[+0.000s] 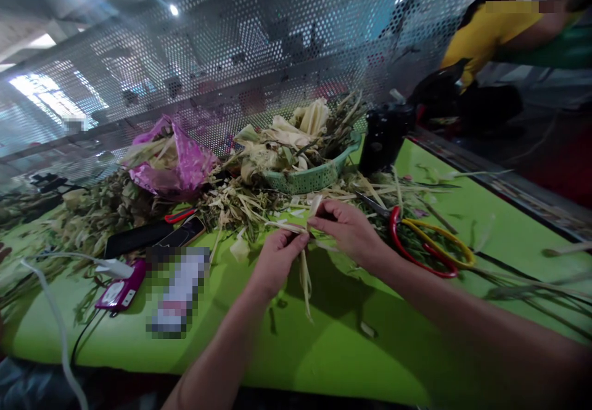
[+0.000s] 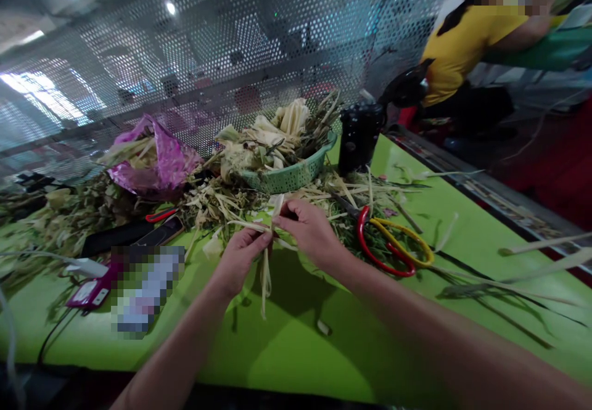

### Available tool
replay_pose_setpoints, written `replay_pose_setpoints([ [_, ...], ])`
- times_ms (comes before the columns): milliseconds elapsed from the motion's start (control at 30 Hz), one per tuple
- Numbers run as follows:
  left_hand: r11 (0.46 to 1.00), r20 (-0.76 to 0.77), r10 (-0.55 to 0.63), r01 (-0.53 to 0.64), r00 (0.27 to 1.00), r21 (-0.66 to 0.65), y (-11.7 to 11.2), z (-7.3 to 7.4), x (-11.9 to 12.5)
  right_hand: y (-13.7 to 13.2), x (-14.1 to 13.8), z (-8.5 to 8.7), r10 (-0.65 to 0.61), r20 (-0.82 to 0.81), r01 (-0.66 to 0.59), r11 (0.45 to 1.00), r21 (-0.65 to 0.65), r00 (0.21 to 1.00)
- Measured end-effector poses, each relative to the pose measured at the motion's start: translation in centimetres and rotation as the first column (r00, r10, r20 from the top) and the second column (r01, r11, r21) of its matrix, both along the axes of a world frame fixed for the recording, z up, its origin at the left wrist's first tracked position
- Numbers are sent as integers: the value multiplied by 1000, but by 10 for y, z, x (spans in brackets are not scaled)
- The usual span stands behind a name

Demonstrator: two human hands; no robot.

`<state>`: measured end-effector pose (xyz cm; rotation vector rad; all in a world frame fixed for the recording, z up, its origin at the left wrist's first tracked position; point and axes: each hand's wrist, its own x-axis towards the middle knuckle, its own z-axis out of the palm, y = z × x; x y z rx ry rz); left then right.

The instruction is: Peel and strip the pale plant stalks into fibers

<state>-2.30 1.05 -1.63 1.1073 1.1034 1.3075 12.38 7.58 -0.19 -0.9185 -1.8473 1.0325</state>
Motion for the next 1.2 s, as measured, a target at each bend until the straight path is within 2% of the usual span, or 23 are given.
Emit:
replay_pose_setpoints([
  [133, 998, -54, 39, -41, 998, -42, 0, -3, -1, -1, 3, 8, -1, 119, -28, 968, 247, 993],
  [233, 999, -181, 46, -49, 982, -10, 1, -5, 0, -1, 5, 13, 6, 195, -82, 920, 383, 981],
  [367, 999, -374, 46, -45, 926, 13, 0, -6, 3, -4, 4, 11, 8, 298, -160, 857, 489, 955],
  [467, 998, -411, 13, -36, 912, -48, -2, -5, 6, -6, 4, 8, 1, 299, -167, 829, 533, 954],
  [600, 988, -301, -6, -41, 954, -149, -5, -6, 9, -11, 1, 6, -4, 269, -156, 808, 568, 963],
  [733, 985, -166, -5, -23, 986, -172, -3, -10, 9, -12, 0, 7, -50, 282, -130, 803, 582, 958],
  [800, 981, -53, 18, -28, 998, -190, -1, -10, 5, -10, 1, 11, -125, 248, -53, 794, 606, 961],
  [900, 971, 106, 130, -105, 986, -216, 2, -9, -3, -7, 5, 16, -259, 186, 99, 794, 600, 948],
  [967, 963, 195, 197, -151, 961, -225, 3, -7, -7, -4, 6, 16, -230, 238, 71, 843, 534, 944],
  [1067, 960, 306, 222, -151, 926, -237, 4, -3, -10, 0, 6, 10, -62, 348, -91, 910, 405, 936],
  [1133, 965, 346, 198, -121, 917, -231, 4, -2, -9, 1, 5, 6, -20, 366, -132, 913, 387, 930],
  [1200, 969, 383, 181, -97, 906, -229, 5, -2, -9, 0, 5, 6, -93, 338, -75, 890, 451, 937],
])
